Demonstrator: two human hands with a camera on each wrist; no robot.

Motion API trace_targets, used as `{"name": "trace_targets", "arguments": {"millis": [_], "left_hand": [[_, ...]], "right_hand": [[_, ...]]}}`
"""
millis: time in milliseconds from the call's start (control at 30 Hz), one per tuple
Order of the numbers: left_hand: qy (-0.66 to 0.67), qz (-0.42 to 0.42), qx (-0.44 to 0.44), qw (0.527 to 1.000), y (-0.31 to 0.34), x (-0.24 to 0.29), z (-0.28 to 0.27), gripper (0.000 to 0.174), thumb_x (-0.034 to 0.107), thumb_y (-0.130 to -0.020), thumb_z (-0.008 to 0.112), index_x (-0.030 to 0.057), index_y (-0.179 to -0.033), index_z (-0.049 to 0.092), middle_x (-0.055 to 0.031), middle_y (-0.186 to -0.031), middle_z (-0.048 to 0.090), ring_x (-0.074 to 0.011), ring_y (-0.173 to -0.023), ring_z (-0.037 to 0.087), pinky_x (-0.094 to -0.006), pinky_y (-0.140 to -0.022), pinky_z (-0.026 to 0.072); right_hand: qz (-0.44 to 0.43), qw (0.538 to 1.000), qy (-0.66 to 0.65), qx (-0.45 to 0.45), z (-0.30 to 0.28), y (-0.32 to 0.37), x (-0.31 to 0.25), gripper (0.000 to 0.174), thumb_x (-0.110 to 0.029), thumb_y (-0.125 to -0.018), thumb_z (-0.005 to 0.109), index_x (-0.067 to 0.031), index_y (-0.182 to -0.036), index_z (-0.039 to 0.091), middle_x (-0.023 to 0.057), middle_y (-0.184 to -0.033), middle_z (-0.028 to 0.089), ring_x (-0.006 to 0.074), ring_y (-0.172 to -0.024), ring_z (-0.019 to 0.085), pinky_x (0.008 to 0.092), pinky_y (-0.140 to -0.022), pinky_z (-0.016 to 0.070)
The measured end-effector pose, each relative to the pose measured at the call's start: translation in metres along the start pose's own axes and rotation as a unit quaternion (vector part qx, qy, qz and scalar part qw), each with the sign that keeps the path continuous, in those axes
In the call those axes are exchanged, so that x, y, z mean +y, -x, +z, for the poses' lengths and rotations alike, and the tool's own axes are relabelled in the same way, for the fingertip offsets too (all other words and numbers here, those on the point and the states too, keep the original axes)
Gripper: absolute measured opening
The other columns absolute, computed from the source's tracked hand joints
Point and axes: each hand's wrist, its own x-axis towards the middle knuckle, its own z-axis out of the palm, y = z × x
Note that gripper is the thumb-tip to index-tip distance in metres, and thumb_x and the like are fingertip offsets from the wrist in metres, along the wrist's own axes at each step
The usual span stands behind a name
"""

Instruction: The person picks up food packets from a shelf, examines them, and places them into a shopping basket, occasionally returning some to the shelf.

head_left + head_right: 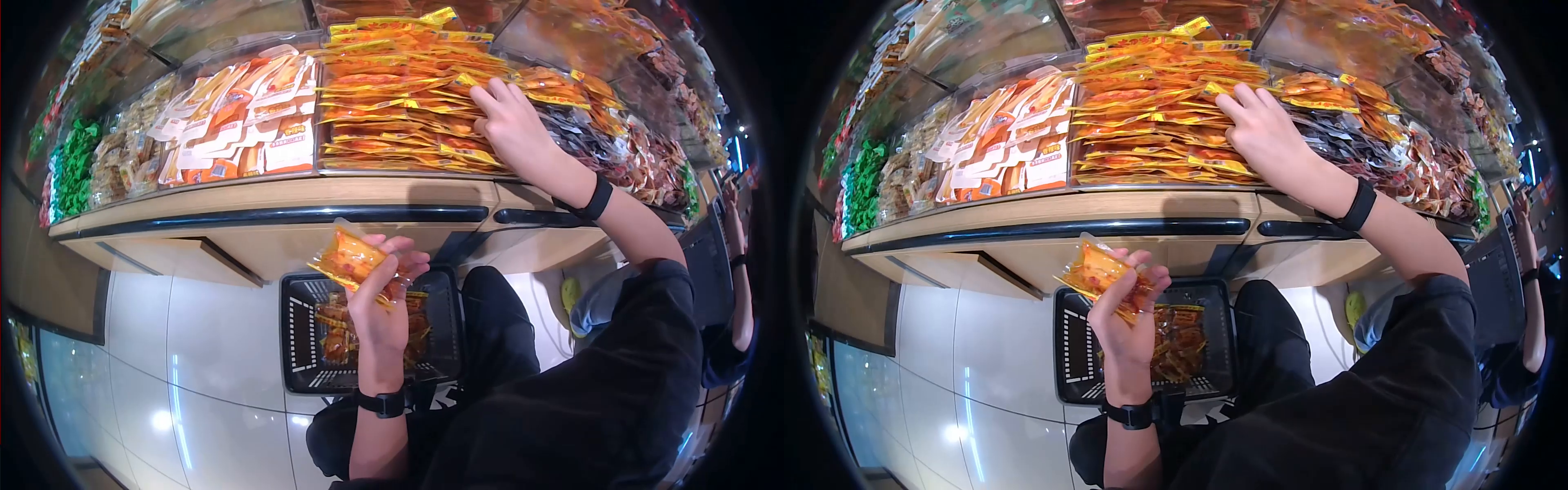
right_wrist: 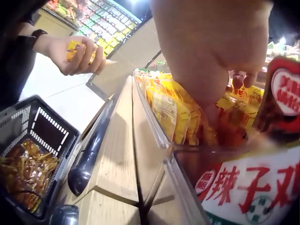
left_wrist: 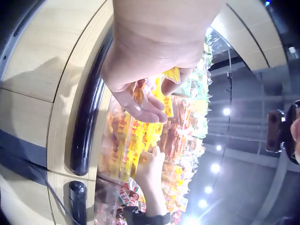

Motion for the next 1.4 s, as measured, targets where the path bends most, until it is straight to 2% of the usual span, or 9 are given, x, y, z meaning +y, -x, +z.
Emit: {"name": "trace_targets", "arguments": {"millis": [200, 333, 400, 600, 833, 1033, 1267, 1333, 1400], "left_hand": [[0.000, 0.003, -0.001, 1.000, 0.003, 0.003, 0.007, 0.034, 0.003, -0.094, 0.057, 0.0067, -0.128, 0.052, -0.0171, -0.113, 0.068, -0.0327, -0.098, 0.071, -0.0448, -0.088, 0.0570], [0.000, 0.005, 0.001, 1.000, 0.004, 0.005, 0.007, 0.034, 0.004, -0.094, 0.057, 0.0063, -0.127, 0.052, -0.0170, -0.113, 0.068, -0.0329, -0.097, 0.071, -0.0447, -0.089, 0.0567], [-0.002, 0.006, -0.011, 1.000, 0.006, 0.005, 0.006, 0.033, 0.004, -0.094, 0.056, 0.0059, -0.127, 0.052, -0.0170, -0.112, 0.068, -0.0330, -0.097, 0.071, -0.0446, -0.089, 0.0567], [-0.006, 0.008, -0.021, 1.000, 0.006, 0.002, 0.005, 0.033, 0.004, -0.095, 0.056, 0.0057, -0.127, 0.051, -0.0175, -0.115, 0.068, -0.0335, -0.097, 0.071, -0.0455, -0.089, 0.0565], [-0.004, 0.002, -0.036, 0.999, 0.009, -0.002, 0.006, 0.034, 0.004, -0.096, 0.055, 0.0060, -0.129, 0.050, -0.0180, -0.115, 0.069, -0.0343, -0.099, 0.071, -0.0454, -0.088, 0.0573], [-0.006, 0.000, -0.060, 0.998, 0.007, -0.002, 0.000, 0.035, 0.003, -0.096, 0.054, 0.0059, -0.131, 0.049, -0.0203, -0.116, 0.068, -0.0387, -0.102, 0.072, -0.0483, -0.091, 0.0584], [0.015, -0.033, -0.104, 0.994, 0.008, 0.001, 0.015, 0.035, 0.018, -0.098, 0.053, 0.0048, -0.131, 0.049, -0.0287, -0.135, 0.058, -0.0467, -0.119, 0.063, -0.0582, -0.105, 0.0495], [0.020, -0.044, -0.104, 0.993, 0.008, 0.003, 0.017, 0.036, 0.024, -0.099, 0.050, 0.0044, -0.129, 0.049, -0.0307, -0.142, 0.053, -0.0484, -0.124, 0.059, -0.0604, -0.109, 0.0462], [0.015, -0.043, -0.096, 0.994, 0.010, 0.005, 0.016, 0.043, 0.028, -0.101, 0.048, 0.0026, -0.136, 0.047, -0.0304, -0.143, 0.052, -0.0471, -0.125, 0.059, -0.0600, -0.106, 0.0487]], "right_hand": [[0.030, 0.998, 0.050, -0.021, 0.011, -0.003, -0.004, 0.013, -0.016, -0.074, 0.067, -0.0051, -0.071, 0.073, 0.0100, -0.113, 0.058, 0.0265, -0.109, 0.050, 0.0381, -0.090, 0.0414], [0.060, 0.988, -0.140, -0.026, -0.025, 0.004, -0.006, 0.015, -0.018, -0.080, 0.075, -0.0042, -0.085, 0.075, 0.0122, -0.114, 0.057, 0.0309, -0.111, 0.051, 0.0423, -0.094, 0.0443], [0.056, 0.975, -0.210, 0.040, -0.045, 0.011, -0.019, 0.019, -0.018, -0.083, 0.078, -0.0012, -0.091, 0.073, 0.0149, -0.118, 0.057, 0.0352, -0.114, 0.053, 0.0466, -0.098, 0.0458], [0.017, 0.989, -0.142, 0.021, -0.037, 0.018, -0.008, 0.021, -0.008, -0.074, 0.075, -0.0002, -0.093, 0.074, 0.0175, -0.129, 0.058, 0.0367, -0.128, 0.052, 0.0465, -0.101, 0.0468], [-0.043, 0.997, -0.057, -0.008, -0.026, 0.006, -0.013, 0.010, -0.010, -0.071, 0.069, -0.0016, -0.068, 0.074, 0.0117, -0.157, 0.046, 0.0312, -0.147, 0.040, 0.0427, -0.108, 0.0427], [-0.073, 0.996, -0.054, -0.009, -0.014, -0.003, -0.011, 0.012, -0.009, -0.070, 0.070, 0.0007, -0.063, 0.070, 0.0104, -0.161, 0.043, 0.0315, -0.152, 0.034, 0.0450, -0.112, 0.0412], [-0.063, 0.996, -0.053, -0.035, -0.003, -0.008, -0.004, 0.014, -0.009, -0.073, 0.071, 0.0015, -0.066, 0.072, 0.0082, -0.164, 0.039, 0.0304, -0.154, 0.030, 0.0437, -0.115, 0.0392], [-0.074, 0.996, 0.002, -0.050, -0.003, -0.007, -0.005, 0.012, -0.011, -0.075, 0.068, -0.0048, -0.072, 0.078, 0.0079, -0.165, 0.038, 0.0304, -0.156, 0.025, 0.0445, -0.119, 0.0345], [-0.076, 0.993, -0.085, -0.039, -0.002, -0.003, -0.002, 0.018, -0.016, -0.080, 0.069, -0.0066, -0.087, 0.082, 0.0086, -0.166, 0.035, 0.0311, -0.155, 0.026, 0.0452, -0.119, 0.0344]]}}
